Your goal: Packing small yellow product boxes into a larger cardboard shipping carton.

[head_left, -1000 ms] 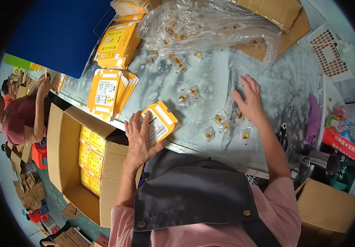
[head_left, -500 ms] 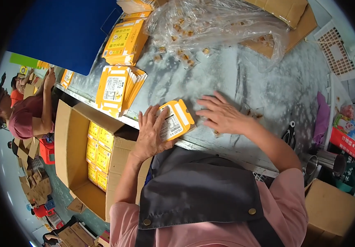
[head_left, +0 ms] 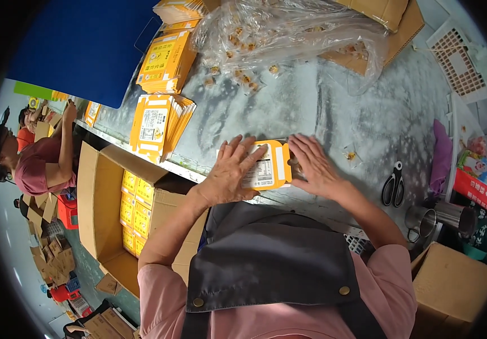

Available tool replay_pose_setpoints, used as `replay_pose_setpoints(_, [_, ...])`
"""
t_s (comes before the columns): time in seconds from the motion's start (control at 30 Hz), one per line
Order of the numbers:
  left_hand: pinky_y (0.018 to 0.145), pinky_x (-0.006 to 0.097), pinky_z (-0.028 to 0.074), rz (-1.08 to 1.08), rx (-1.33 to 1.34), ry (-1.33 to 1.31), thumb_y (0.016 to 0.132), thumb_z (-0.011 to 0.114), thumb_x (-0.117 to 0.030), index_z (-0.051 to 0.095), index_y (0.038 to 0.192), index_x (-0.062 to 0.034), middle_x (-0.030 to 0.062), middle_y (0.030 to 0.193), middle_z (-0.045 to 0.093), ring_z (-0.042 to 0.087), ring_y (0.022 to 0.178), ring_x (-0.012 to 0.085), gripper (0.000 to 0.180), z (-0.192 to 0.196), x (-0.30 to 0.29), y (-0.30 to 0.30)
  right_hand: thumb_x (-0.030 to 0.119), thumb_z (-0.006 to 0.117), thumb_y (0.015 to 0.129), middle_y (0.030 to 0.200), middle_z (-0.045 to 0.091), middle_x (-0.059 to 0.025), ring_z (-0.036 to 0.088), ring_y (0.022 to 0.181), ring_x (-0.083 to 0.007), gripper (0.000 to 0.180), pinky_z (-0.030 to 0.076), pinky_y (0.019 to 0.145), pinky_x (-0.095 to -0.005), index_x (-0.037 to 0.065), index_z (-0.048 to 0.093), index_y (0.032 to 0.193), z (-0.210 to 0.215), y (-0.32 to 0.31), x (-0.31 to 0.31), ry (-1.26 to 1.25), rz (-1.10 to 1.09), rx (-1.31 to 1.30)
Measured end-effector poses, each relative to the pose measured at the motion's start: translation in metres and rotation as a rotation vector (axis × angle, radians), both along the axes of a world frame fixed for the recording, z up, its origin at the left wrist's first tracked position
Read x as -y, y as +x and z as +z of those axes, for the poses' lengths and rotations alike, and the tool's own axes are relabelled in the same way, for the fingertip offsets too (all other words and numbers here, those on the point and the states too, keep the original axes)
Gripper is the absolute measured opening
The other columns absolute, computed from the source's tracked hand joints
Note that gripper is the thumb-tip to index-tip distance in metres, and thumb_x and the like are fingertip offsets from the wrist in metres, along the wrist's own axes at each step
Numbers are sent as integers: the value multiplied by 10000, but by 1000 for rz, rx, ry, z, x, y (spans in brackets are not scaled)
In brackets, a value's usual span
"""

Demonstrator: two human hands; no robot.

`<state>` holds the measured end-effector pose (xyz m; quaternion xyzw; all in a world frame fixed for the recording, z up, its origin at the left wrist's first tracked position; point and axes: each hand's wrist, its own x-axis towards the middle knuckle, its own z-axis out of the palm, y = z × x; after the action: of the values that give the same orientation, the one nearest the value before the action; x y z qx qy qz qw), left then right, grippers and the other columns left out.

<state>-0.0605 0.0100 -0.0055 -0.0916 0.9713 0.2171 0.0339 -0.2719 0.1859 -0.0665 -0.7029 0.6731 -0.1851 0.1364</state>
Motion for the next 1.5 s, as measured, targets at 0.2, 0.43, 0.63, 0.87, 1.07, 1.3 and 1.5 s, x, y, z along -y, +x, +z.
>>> replay_pose_setpoints(0.2, [1123, 590, 248, 81, 6, 26, 566, 865, -266, 304, 1497, -181, 174, 1479, 303, 277, 1358, 449, 1091, -7, 1, 11, 315, 831, 701, 1476, 307, -184, 341, 1335, -379, 948, 336, 1099, -446, 5, 325, 1440, 46, -1, -7, -15, -143, 169])
replay_pose_setpoints(0.43, [1126, 560, 256, 68, -4, 17, 558, 863, -249, 316, 1492, -169, 170, 1471, 315, 295, 1340, 444, 1086, -5, 1, 6, 170, 768, 778, 1282, 421, -182, 554, 1066, -353, 736, 497, 883, -393, -6, 406, 1394, 33, -3, -28, 178, -329, 313])
replay_pose_setpoints(0.63, [1111, 534, 282, 71, -31, 15, 529, 870, -245, 334, 1484, -150, 180, 1458, 331, 318, 1321, 428, 1099, -5, -2, 4, -40, 604, 832, 1273, 444, -180, 605, 955, -264, 572, 541, 803, -317, -19, 421, 1373, 22, 18, 4, 54, -251, 611])
replay_pose_setpoints(0.87, [1107, 521, 285, 136, -67, 38, 530, 869, -254, 347, 1477, -136, 203, 1442, 344, 329, 1315, 415, 1088, -7, -3, 15, 61, 634, 862, 1238, 499, -174, 634, 840, -281, 430, 517, 676, -342, 13, 532, 1277, 27, -26, -43, -30, -683, 129])
replay_pose_setpoints(1.07, [1104, 503, 291, 135, -80, 16, 532, 859, -260, 350, 1476, -132, 201, 1430, 354, 344, 1302, 413, 1079, -6, -2, 14, 34, 625, 862, 1113, 545, -154, 653, 833, -261, 402, 520, 684, -334, 23, 555, 1257, 9, 17, -9, -170, -529, 165])
replay_pose_setpoints(1.3, [1091, 497, 301, 166, -94, 20, 533, 846, -260, 373, 1465, -128, 207, 1423, 361, 355, 1293, 411, 1054, -6, 0, 19, 10, 607, 853, 1039, 602, -110, 633, 776, -172, 260, 509, 682, -303, -7, 632, 1111, 17, 25, 32, -31, -458, 623])
replay_pose_setpoints(1.5, [1088, 499, 302, 215, -96, -5, 539, 851, -270, 379, 1462, -126, 210, 1424, 360, 354, 1297, 412, 1047, -9, 7, 28, 5, 572, 868, 959, 615, -147, 636, 773, -250, 207, 510, 689, -311, -17, 645, 1060, 16, 8, 61, -93, -385, 603])
